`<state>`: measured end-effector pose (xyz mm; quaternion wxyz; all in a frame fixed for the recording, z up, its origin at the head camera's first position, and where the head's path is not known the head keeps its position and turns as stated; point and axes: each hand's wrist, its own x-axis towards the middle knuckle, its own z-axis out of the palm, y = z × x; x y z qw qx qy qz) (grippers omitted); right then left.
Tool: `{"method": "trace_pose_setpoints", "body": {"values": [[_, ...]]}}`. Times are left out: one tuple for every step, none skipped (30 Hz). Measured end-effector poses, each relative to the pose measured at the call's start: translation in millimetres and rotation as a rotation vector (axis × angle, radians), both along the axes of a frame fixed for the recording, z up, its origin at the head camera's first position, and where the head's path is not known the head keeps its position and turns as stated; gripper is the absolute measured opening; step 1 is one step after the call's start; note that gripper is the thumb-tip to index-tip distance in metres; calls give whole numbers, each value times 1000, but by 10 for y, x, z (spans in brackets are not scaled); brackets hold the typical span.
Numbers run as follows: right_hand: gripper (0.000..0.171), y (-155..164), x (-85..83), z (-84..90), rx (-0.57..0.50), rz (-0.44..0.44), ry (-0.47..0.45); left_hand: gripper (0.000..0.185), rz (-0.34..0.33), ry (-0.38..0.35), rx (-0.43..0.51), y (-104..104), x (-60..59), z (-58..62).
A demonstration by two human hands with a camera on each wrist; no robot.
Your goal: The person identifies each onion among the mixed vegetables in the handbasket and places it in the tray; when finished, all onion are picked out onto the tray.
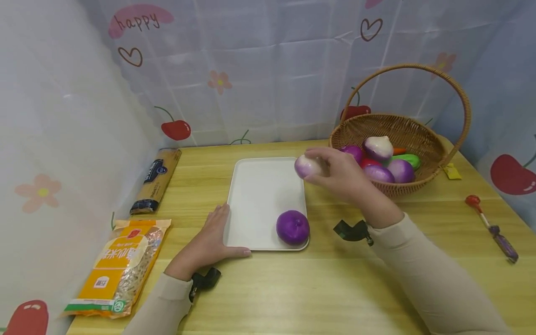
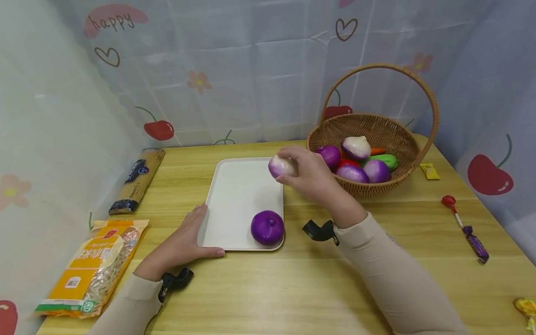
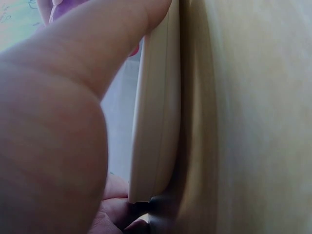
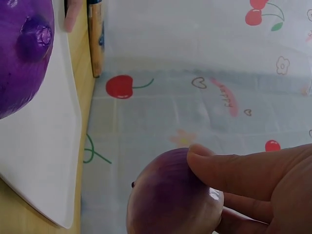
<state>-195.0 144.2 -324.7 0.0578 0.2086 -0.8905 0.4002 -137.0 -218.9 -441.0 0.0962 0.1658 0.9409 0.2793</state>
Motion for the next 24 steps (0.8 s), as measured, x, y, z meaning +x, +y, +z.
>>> {"method": "trace_pose_setpoints", "body": {"values": [[49,-10,-4,-11,1,4,1,145,1,-1,0,1,0,1],[49,-20,-8,-24,2,8,1,145,2,-1,0,1,0,2],[49,-31,-12,-37,5,11,2,145,2,-2,1,2,-1,4],[49,-42,-17,-50,7,15,4,145,3,-4,0,1,-1,5],[50,-51,-20,-62,9,20,4,145,3,-5,0,2,-1,5],[50,-61,-24,-74,13,26,9,145,2,-4,-2,3,-2,6],[51,-70,-29,-86,14,32,11,145,3,-4,-3,3,-1,6],[51,-79,-31,-96,14,38,15,145,3,-4,-4,3,0,5],[51,-86,-33,-105,15,43,21,145,3,-3,-4,4,2,7],[51,-94,-33,-114,15,48,24,145,4,-4,-4,4,4,7],[51,-104,-36,-123,18,52,28,146,4,-4,-4,6,5,10],[52,-113,-38,-133,21,56,34,146,4,-5,-4,5,6,11],[52,-122,-39,-142,20,61,37,146,5,-5,-2,4,8,12],[52,-131,-38,-151,21,66,38,146,5,-6,-3,2,7,10],[51,-140,-40,-161,25,69,38,146,4,-4,-2,0,6,8],[51,-151,-41,-172,27,75,38,146,6,-2,-4,-3,3,3],[51,-160,-43,-183,29,78,39,147,5,0,-6,-6,1,0],[51,-169,-43,-192,32,82,40,147,6,2,-8,-9,-1,-6],[51,-180,-44,-199,30,89,40,147,5,6,-10,-10,-3,-9],[51,-190,-46,-207,31,93,40,147,6,8,-13,-13,-5,-15],[51,-200,-45,-212,31,97,42,147,3,14,-11,-15,-6,-17],[52,-213,-42,-214,29,102,44,148,5,16,-13,-15,-8,-18],[52,-223,-43,-221,29,104,43,148,1,18,-12,-14,-8,-17],[52,-234,-40,-223,28,110,43,148,0,20,-10,-12,-8,-17]]}}
